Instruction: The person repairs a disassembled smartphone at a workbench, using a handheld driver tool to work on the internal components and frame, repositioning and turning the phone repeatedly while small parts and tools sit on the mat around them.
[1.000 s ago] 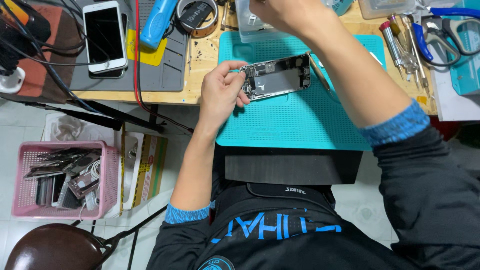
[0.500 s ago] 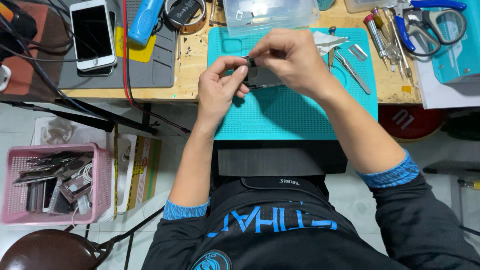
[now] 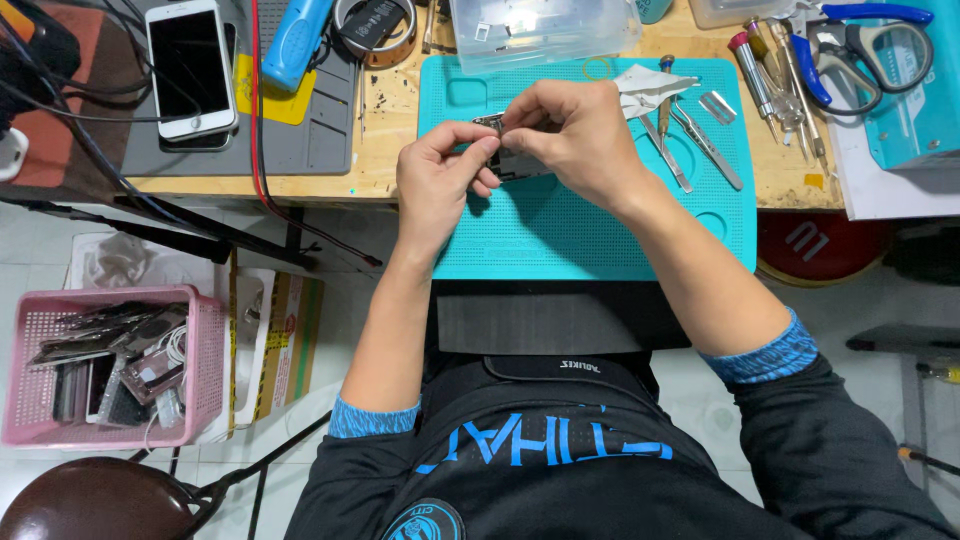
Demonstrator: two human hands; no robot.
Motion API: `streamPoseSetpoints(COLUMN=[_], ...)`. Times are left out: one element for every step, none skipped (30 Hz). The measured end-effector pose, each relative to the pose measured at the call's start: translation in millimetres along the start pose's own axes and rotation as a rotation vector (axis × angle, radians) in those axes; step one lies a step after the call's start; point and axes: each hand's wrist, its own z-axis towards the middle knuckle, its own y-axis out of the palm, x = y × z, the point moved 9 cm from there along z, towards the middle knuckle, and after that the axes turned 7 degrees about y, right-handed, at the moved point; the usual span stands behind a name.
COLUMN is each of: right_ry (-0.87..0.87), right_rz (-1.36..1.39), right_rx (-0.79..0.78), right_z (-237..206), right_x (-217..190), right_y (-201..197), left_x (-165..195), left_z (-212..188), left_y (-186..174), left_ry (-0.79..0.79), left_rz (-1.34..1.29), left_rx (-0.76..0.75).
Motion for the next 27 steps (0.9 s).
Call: streamPoseSetpoints(right_ry=[0.002, 0.004, 0.005, 0.02, 0.035, 0.051, 0.064, 0.075, 0.088, 0.128, 0.167, 0.206, 0.21, 0.213, 0.217, 0.218, 0.219, 0.22, 0.223, 0.226, 0.229, 0.232, 0.236, 0.24, 0.236, 0.23, 0.225], right_rz=[-0.007, -0.014, -0.021, -0.002, 0.017, 0.036, 0.03, 0.023, 0.017, 0.044, 0.071, 0.098, 0.089, 0.08, 0.071, 0.092, 0.113, 0.134, 0.127, 0.12, 0.113, 0.128, 0.144, 0.16, 0.157, 0.155, 0.152], right_rx=[0.011, 0.022, 0.034, 0.018, 0.002, -0.015, -0.022, -0.028, -0.034, -0.053, -0.073, -0.095, -0.099, -0.102, -0.106, -0.112, -0.117, -0.123, -0.125, -0.127, -0.129, -0.133, -0.136, -0.14, -0.141, -0.141, -0.142], right_z=[0.0, -0.3, -0.4, -0.3, -0.3, -0.4, 0.1, 1.1, 1.8, 2.0, 2.3, 2.4, 2.7, 3.5, 4.1, 4.3, 4.4, 4.6, 4.8, 4.9, 5.3, 5.3, 5.1, 4.9, 5.1, 5.9, 6.6], right_x=[0.2, 0.3, -0.1, 0.6, 1.2, 1.8, 2.0, 2.3, 2.9, 5.9, 8.9, 12.0, 12.4, 12.9, 13.5, 13.9, 14.5, 15.0, 16.0, 17.0, 18.0, 18.8, 19.7, 20.6, 20.9, 21.0, 21.2], right_y=[-0.9, -1.7, -2.7, -2.3, -1.8, -0.8, -0.1, 0.4, 1.0, 2.4, 3.7, 5.4, 6.0, 6.6, 7.1, 7.8, 8.8, 9.3, 9.7, 9.9, 10.3, 10.6, 11.0, 11.3, 11.9, 12.5, 13.0], left_x=[0.0, 0.1, 0.9, 1.6, 2.0, 1.6, 0.9, 0.3, -0.1, -0.5, -1.0, -1.6, -2.2, -2.6, -3.1, -3.7, -4.7, -5.7, -6.4, -7.1, -7.9, -8.8, -9.9, -10.7, -11.0, -10.9, -11.7], left_z=[-0.2, -0.7, -0.9, -1.1, -1.4, -1.2, -0.4, 0.3, 0.4, 0.4, 0.4, 0.6, 0.8, 1.2, 1.6, 1.6, 1.5, 1.8, 2.1, 2.4, 2.9, 3.1, 2.8, 2.6, 2.7, 3.2, 3.5], left_y=[-0.4, -0.9, -0.8, -0.3, -0.1, -0.5, -0.6, -0.6, -0.8, -1.1, -1.4, -0.7, -0.8, -1.1, -1.6, -1.9, -2.3, -2.4, -2.8, -3.3, -4.0, -4.4, -4.3, -4.1, -4.5, -4.9, -5.3], left_ry=[-0.001, -0.003, 0.002, 0.008, 0.012, 0.009, 0.006, 0.004, 0.006, 0.008, 0.01, 0.011, 0.012, 0.013, 0.012, 0.01, 0.007, 0.007, 0.006, 0.006, 0.004, 0.001, -0.003, -0.003, -0.001, 0.001, -0.008], left_rz=[0.004, 0.009, 0.014, 0.018, 0.023, 0.023, 0.024, 0.025, 0.024, 0.023, 0.022, 0.011, 0.0, -0.011, -0.011, -0.012, -0.013, -0.017, -0.02, -0.023, -0.019, -0.015, -0.012, -0.011, -0.009, -0.007, -0.019], left_rx=[0.002, 0.004, 0.0, -0.004, -0.008, -0.002, 0.003, 0.008, 0.01, 0.011, 0.014, 0.009, 0.005, 0.0, -0.004, -0.008, -0.012, -0.012, -0.011, -0.01, -0.01, -0.011, -0.011, -0.009, -0.006, -0.004, 0.001])
